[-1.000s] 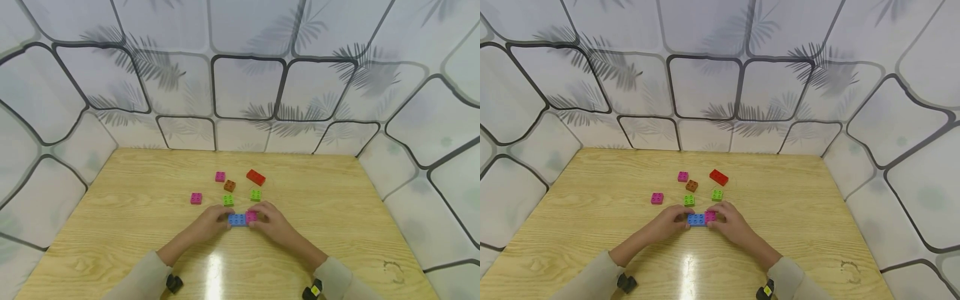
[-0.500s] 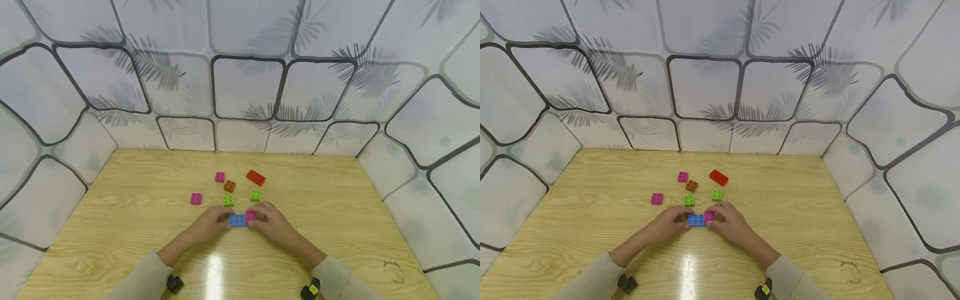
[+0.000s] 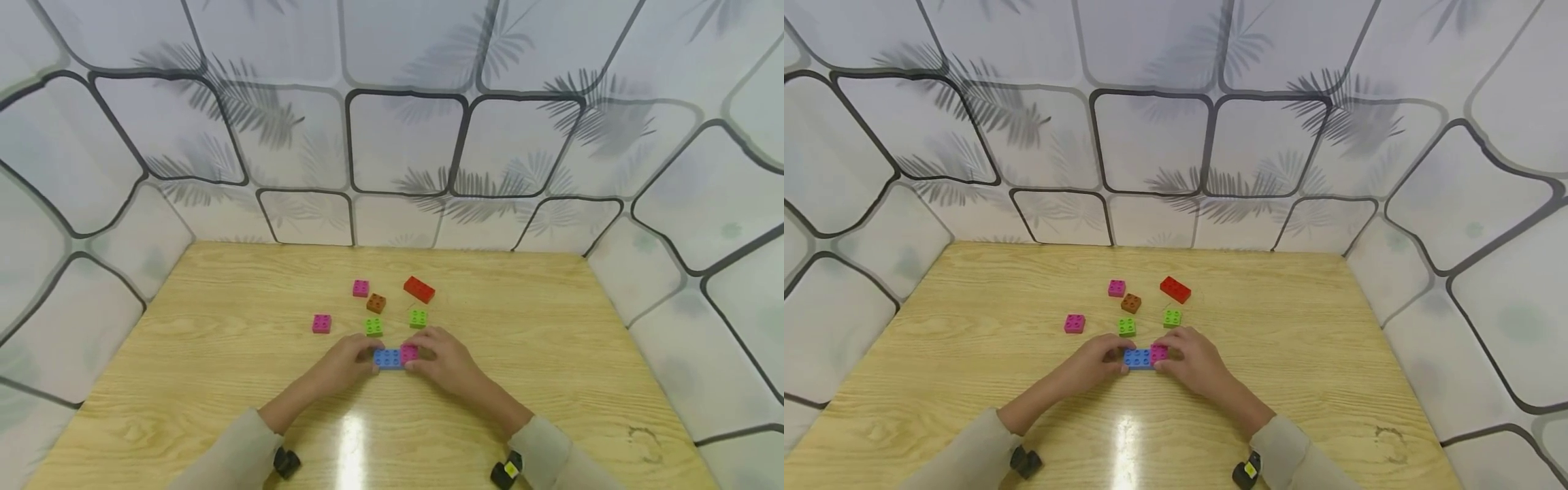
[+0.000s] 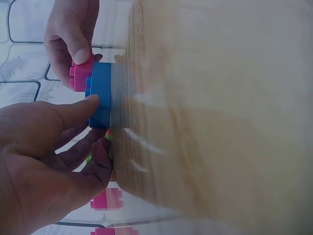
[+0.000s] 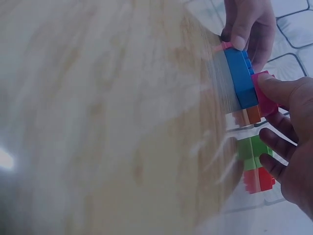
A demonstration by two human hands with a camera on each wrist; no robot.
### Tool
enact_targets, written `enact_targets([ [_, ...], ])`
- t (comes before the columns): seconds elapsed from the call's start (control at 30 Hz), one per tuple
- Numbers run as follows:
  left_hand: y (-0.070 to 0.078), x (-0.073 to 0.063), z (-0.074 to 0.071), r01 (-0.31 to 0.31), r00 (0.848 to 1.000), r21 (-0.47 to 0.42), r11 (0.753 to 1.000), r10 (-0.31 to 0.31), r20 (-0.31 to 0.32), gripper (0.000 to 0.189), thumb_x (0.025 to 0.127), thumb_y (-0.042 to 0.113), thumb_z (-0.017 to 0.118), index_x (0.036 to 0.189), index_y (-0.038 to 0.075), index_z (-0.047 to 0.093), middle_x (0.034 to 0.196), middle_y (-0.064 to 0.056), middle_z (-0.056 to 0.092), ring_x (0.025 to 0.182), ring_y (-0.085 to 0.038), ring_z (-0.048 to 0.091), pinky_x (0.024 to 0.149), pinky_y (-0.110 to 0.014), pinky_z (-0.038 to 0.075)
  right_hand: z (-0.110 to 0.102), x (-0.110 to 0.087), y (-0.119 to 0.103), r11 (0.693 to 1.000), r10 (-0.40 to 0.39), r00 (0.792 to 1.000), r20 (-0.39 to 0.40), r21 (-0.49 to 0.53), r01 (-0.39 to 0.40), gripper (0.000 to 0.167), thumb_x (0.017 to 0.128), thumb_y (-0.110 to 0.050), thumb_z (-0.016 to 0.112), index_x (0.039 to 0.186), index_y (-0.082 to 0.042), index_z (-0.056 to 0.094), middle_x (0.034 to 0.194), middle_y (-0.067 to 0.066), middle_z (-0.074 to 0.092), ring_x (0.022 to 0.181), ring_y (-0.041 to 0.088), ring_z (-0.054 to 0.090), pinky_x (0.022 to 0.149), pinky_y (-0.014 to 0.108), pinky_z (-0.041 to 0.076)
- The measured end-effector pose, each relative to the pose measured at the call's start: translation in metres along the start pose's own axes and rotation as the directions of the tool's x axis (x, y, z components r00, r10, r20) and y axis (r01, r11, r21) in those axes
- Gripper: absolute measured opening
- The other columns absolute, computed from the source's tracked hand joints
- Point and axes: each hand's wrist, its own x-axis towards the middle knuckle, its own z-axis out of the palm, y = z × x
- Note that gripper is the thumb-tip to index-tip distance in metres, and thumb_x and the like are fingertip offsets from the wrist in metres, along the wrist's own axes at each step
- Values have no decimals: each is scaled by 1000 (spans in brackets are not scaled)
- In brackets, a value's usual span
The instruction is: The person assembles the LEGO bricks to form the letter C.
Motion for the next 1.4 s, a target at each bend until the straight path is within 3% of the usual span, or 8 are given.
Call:
enact_targets([
  [0.3, 2, 3, -1, 12, 1000, 19, 1000, -12, 15, 36, 93, 11, 71, 128, 8, 66, 128, -12, 65, 117, -29, 61, 99, -49, 50, -3, 0, 0, 999, 33, 999, 10, 42, -34, 35, 88, -32, 78, 122, -24, 71, 123, -4, 64, 118, 18, 57, 101, 46, 48],
  [0.43, 3, 2, -5, 56, 998, 14, 998, -56, 20, 36, 95, 18, 69, 130, 11, 66, 130, -7, 65, 115, -23, 61, 97, -46, 51, -4, 0, -1, 996, 36, 999, 21, 82, -38, 35, 88, -32, 79, 121, -24, 72, 125, -2, 64, 118, 21, 57, 101, 49, 47],
  [0.67, 7, 3, -18, 123, 989, 79, 989, -115, -98, 27, 98, 24, 66, 124, 17, 69, 117, 2, 68, 88, -10, 58, 75, -32, 51, -7, 3, -1, 994, 20, 999, 49, 110, -25, 35, 88, -31, 79, 121, -24, 71, 123, -3, 65, 117, 20, 55, 102, 49, 45],
  [0.87, 5, 9, -23, 149, 978, 117, 982, -128, -167, 30, 97, 25, 69, 125, 17, 68, 114, 3, 65, 80, -10, 54, 66, -27, 47, -6, 4, 2, 989, 20, 997, 74, 147, -31, 37, 90, -35, 76, 124, -23, 69, 124, -3, 64, 117, 21, 54, 102, 49, 44],
  [1.07, 0, 21, -26, 144, 977, 113, 983, -124, -172, 34, 95, 23, 71, 128, 17, 67, 122, -2, 63, 84, -12, 56, 69, -30, 49, -2, 3, 3, 982, 61, 995, 76, 175, -74, 37, 92, -37, 73, 126, -25, 68, 124, -3, 61, 119, 20, 52, 104, 50, 42],
  [1.23, -3, 27, -26, 147, 978, 81, 986, -133, -163, 36, 95, 22, 71, 130, 18, 66, 129, -5, 61, 100, -19, 62, 84, -40, 54, -2, 1, 0, 977, 85, 993, 76, 188, -98, 38, 92, -36, 74, 127, -24, 68, 122, -7, 59, 117, 16, 52, 104, 48, 43],
  [1.4, -5, 31, -26, 147, 980, 55, 988, -139, -140, 39, 94, 19, 72, 131, 17, 65, 134, -7, 61, 115, -26, 62, 96, -47, 52, -2, 1, -1, 976, 94, 993, 73, 189, -106, 38, 92, -37, 74, 127, -25, 68, 119, -9, 59, 113, 14, 51, 102, 46, 44],
])
